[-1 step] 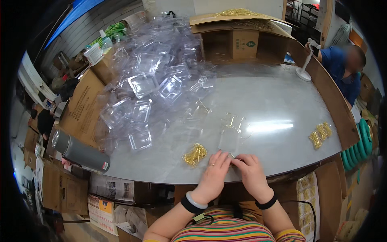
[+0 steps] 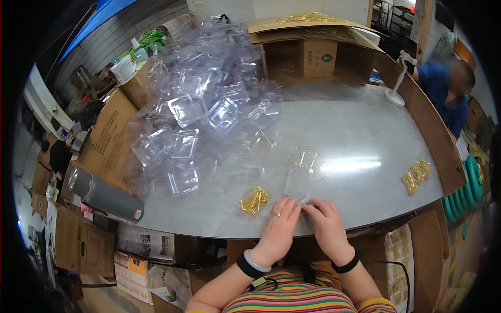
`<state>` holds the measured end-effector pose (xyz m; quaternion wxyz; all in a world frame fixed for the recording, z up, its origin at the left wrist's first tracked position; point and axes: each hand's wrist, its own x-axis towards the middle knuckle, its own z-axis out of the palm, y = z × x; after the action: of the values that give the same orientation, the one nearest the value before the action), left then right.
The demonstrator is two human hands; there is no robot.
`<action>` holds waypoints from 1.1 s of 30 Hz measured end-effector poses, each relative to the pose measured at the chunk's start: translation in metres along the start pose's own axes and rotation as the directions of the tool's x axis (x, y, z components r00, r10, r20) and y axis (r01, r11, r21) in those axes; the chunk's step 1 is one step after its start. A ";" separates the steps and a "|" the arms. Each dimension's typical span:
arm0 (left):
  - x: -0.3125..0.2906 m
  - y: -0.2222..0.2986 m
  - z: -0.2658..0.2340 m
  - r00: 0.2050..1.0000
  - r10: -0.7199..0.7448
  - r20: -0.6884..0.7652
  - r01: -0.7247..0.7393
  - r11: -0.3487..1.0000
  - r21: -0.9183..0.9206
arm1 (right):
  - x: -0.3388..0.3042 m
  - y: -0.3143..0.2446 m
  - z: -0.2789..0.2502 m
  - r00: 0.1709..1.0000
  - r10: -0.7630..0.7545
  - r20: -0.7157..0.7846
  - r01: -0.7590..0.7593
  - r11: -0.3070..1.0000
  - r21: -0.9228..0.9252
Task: The recorder is shown counting out small gold-colored metal loops and placing them into clear plastic containers.
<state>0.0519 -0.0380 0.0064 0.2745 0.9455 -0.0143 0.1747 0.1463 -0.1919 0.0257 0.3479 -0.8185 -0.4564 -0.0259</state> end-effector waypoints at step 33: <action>-0.005 0.007 0.002 0.992 -0.066 -0.111 0.046 0.984 -0.170 | -0.010 -0.026 0.029 1.000 -0.008 -0.014 0.012 0.945 0.326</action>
<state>0.0465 -0.0450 0.0067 0.3578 0.9074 0.0136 0.2199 0.1125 -0.1733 0.0148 0.4810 -0.7472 -0.4566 0.0431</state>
